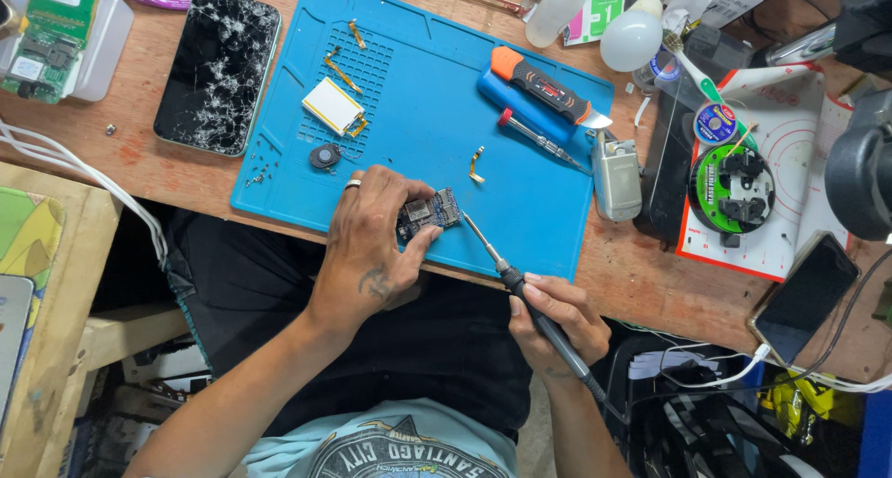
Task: The person disassembles a small red electronic device on a blue mat, removes the battery and circuit board, and uses a soldering iron to work on the board and battery connector. The person handles screws, a screwdriver, and a utility knife during the process.
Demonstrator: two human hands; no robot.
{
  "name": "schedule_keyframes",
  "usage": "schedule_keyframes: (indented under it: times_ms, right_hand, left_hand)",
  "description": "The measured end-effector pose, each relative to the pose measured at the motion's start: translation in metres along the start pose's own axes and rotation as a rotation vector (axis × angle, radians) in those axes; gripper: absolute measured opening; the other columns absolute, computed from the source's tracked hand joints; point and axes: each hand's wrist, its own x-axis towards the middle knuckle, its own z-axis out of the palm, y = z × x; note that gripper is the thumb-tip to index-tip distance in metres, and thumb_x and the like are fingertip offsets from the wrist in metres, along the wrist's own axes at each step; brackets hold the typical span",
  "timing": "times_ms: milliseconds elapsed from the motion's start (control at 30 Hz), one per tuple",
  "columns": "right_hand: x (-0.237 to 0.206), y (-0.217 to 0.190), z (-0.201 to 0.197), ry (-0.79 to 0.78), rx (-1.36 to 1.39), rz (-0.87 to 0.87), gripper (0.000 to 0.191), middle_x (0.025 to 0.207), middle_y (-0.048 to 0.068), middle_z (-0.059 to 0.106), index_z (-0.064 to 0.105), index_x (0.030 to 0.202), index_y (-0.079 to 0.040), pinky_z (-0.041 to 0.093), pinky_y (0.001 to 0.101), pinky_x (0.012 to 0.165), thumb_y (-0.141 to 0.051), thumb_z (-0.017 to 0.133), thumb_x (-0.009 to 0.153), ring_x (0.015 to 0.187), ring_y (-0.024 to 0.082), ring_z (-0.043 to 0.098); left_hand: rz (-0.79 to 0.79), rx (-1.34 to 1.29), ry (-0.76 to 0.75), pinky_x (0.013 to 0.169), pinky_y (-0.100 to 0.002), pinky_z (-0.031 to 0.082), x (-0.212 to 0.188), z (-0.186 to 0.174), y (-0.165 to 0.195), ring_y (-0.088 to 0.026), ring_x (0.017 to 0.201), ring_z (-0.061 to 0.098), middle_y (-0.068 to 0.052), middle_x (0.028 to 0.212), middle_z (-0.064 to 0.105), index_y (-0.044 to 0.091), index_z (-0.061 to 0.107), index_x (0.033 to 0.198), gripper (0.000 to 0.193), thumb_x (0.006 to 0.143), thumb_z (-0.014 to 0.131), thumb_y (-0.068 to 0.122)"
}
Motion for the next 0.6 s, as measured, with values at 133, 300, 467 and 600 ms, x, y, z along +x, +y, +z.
schedule_keyframes:
  times_ms: [133,300,467,600]
  right_hand:
    - [-0.0009,0.0002,0.0,0.008,0.01,0.001,0.024,0.105,0.012,0.071,0.07,0.1,-0.004,0.067,0.0312,0.084,0.005,0.078,0.08,0.097,0.022,0.075]
    - [-0.0011,0.0007,0.0014,-0.011,0.003,-0.036,0.023,0.105,0.012,0.071,0.07,0.1,-0.004,0.067,0.0309,0.084,0.004,0.08,0.08,0.097,0.023,0.075]
    - [0.0005,-0.0014,0.002,-0.008,0.007,-0.02,0.023,0.105,0.012,0.071,0.07,0.1,-0.004,0.067,0.0315,0.085,0.004,0.08,0.081,0.097,0.023,0.076]
    - [0.0031,-0.0032,0.0013,-0.02,-0.009,-0.031,0.023,0.104,0.012,0.071,0.07,0.1,-0.004,0.067,0.0318,0.085,0.003,0.08,0.08,0.096,0.023,0.076]
  left_hand:
    - [-0.002,-0.008,0.004,0.09,-0.041,0.047,-0.0005,-0.0012,0.0003,-0.027,0.098,0.061,-0.011,0.103,0.061,0.003,0.069,0.108,0.033,0.08,0.08,0.016]
    - [-0.036,-0.006,-0.01,0.089,-0.042,0.047,-0.0012,-0.0015,0.0012,-0.027,0.097,0.06,-0.012,0.101,0.061,0.003,0.069,0.107,0.033,0.08,0.08,0.017]
    - [0.001,0.026,0.01,0.09,-0.043,0.047,-0.0005,-0.002,0.0015,-0.03,0.099,0.06,-0.013,0.103,0.06,0.002,0.068,0.107,0.034,0.079,0.08,0.017]
    - [-0.022,0.033,-0.002,0.09,-0.042,0.047,0.0008,-0.0012,0.0031,-0.03,0.1,0.059,-0.013,0.103,0.06,0.002,0.068,0.106,0.033,0.079,0.08,0.016]
